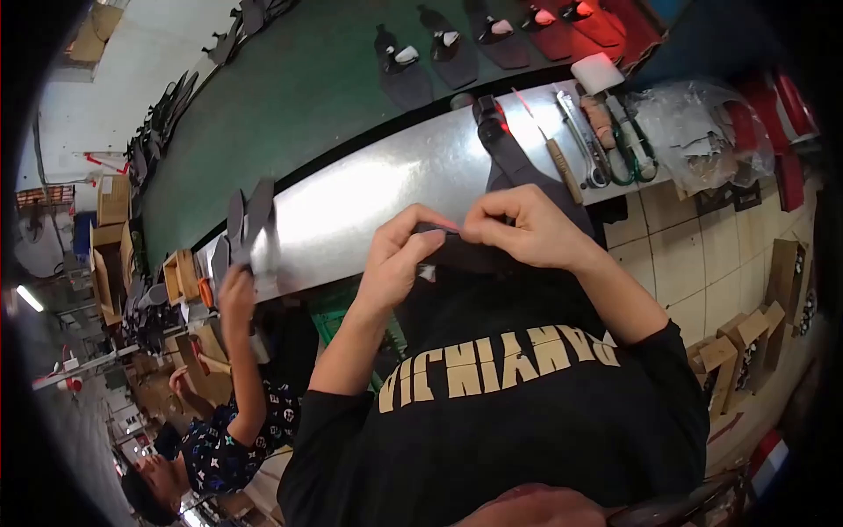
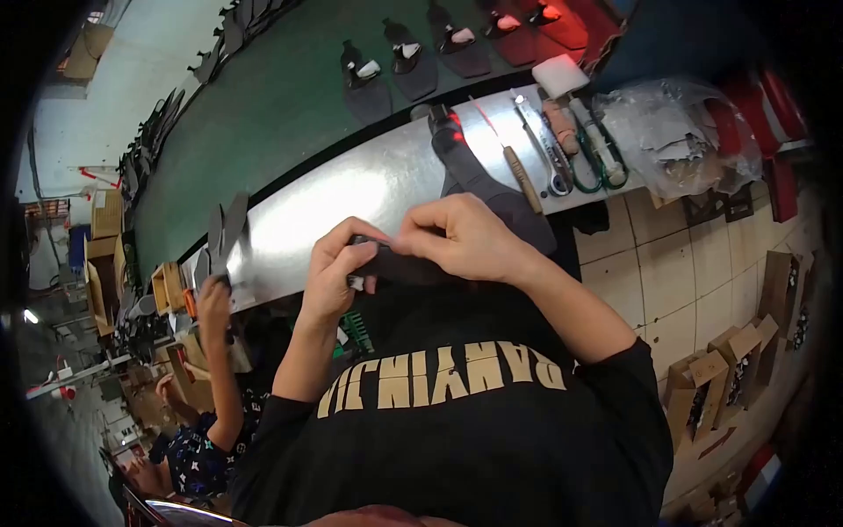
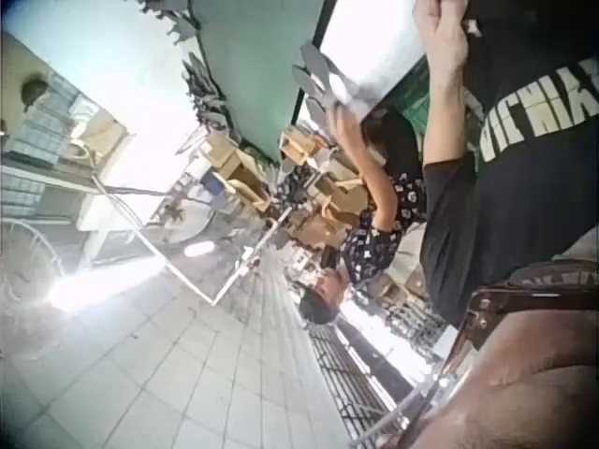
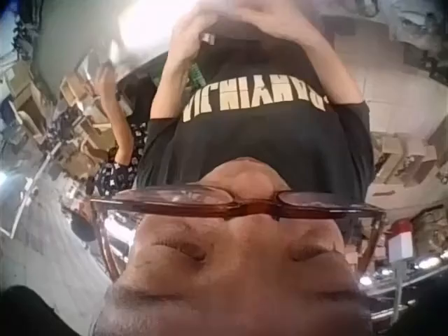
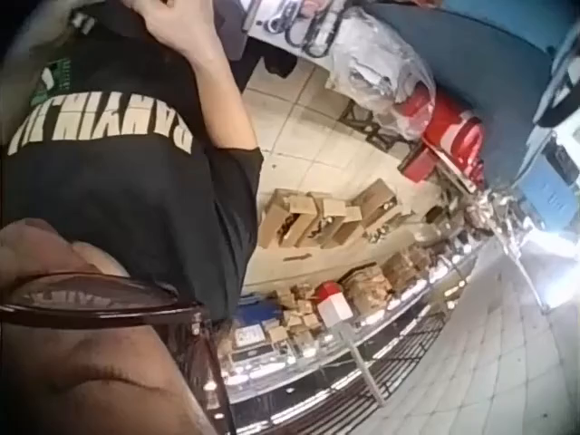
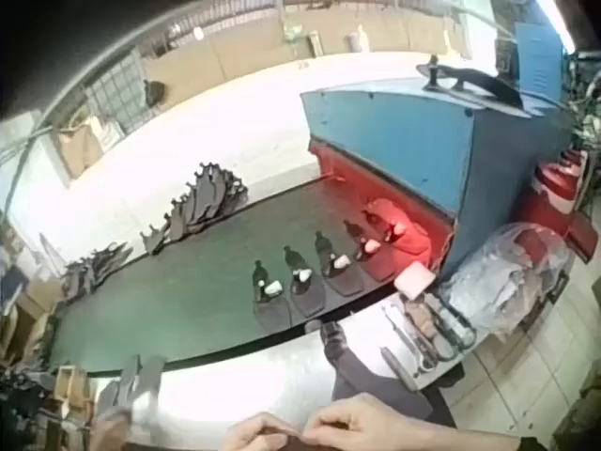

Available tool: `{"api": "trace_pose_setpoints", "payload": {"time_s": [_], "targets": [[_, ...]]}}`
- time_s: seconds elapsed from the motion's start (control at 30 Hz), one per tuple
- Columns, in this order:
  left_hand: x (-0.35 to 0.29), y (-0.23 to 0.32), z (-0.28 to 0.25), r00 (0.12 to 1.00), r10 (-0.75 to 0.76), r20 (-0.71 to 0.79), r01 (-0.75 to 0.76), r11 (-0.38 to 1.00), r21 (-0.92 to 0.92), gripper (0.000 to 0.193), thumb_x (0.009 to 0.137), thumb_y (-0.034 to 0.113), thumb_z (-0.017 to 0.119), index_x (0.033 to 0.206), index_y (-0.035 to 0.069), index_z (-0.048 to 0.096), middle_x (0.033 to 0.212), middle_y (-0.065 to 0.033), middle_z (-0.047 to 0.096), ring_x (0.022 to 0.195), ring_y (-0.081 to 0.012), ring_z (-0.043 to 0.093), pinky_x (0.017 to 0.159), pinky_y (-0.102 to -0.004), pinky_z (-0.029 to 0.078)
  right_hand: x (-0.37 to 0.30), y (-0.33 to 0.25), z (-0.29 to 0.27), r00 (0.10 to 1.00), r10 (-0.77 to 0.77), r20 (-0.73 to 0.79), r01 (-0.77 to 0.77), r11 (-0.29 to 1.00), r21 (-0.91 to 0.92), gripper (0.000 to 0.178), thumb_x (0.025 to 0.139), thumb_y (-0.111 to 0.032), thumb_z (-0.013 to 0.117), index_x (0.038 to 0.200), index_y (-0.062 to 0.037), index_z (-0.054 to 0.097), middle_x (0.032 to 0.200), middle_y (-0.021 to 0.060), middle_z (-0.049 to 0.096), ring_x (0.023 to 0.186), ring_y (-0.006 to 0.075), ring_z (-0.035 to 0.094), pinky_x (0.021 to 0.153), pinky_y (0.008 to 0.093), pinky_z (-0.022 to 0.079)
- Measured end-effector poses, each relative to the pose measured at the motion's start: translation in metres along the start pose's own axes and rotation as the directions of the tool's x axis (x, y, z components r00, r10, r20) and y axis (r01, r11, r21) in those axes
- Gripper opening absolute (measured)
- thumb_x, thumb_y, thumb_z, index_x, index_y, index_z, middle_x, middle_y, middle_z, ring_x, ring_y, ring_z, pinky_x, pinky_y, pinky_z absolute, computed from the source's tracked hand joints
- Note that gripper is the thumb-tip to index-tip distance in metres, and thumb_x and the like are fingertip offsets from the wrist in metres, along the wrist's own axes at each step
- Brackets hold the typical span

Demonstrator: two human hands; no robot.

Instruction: Assembling and finishing shoe soles in a factory setting.

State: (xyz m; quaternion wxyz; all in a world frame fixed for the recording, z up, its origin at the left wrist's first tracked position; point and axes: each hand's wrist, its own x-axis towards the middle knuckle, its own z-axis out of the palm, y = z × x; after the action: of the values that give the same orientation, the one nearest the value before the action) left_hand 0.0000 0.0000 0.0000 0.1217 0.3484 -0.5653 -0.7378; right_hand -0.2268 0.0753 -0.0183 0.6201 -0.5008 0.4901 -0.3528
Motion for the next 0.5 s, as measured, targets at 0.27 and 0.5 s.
{"api": "trace_pose_setpoints", "payload": {"time_s": [0.27,0.5], "targets": [[0.000,-0.058,-0.059,0.815,-0.128,-0.565,-0.250,0.802,-0.543,0.033,0.091,0.016,0.059,0.122,0.003,0.059,0.122,-0.0101,0.060,0.100,-0.0217,0.065,0.071,-0.0303,0.059,0.007,0.043,-0.057,0.486,-0.671,-0.560,-0.168,0.557,-0.813,0.036,0.082,-0.003,0.067,0.118,-0.0017,0.063,0.100,0.0153,0.061,0.092,0.0355,0.058,0.085,0.0432,0.046],[0.007,-0.067,-0.051,0.889,-0.322,-0.327,-0.175,0.421,-0.890,0.037,0.090,0.027,0.068,0.119,0.006,0.056,0.113,-0.0110,0.064,0.098,-0.0251,0.067,0.063,-0.0251,0.056,0.005,0.028,-0.037,0.507,-0.583,-0.635,-0.035,0.722,-0.691,0.027,0.088,0.004,0.055,0.113,0.0027,0.064,0.095,0.0143,0.058,0.081,0.0274,0.059,0.073,0.0340,0.047]]}}
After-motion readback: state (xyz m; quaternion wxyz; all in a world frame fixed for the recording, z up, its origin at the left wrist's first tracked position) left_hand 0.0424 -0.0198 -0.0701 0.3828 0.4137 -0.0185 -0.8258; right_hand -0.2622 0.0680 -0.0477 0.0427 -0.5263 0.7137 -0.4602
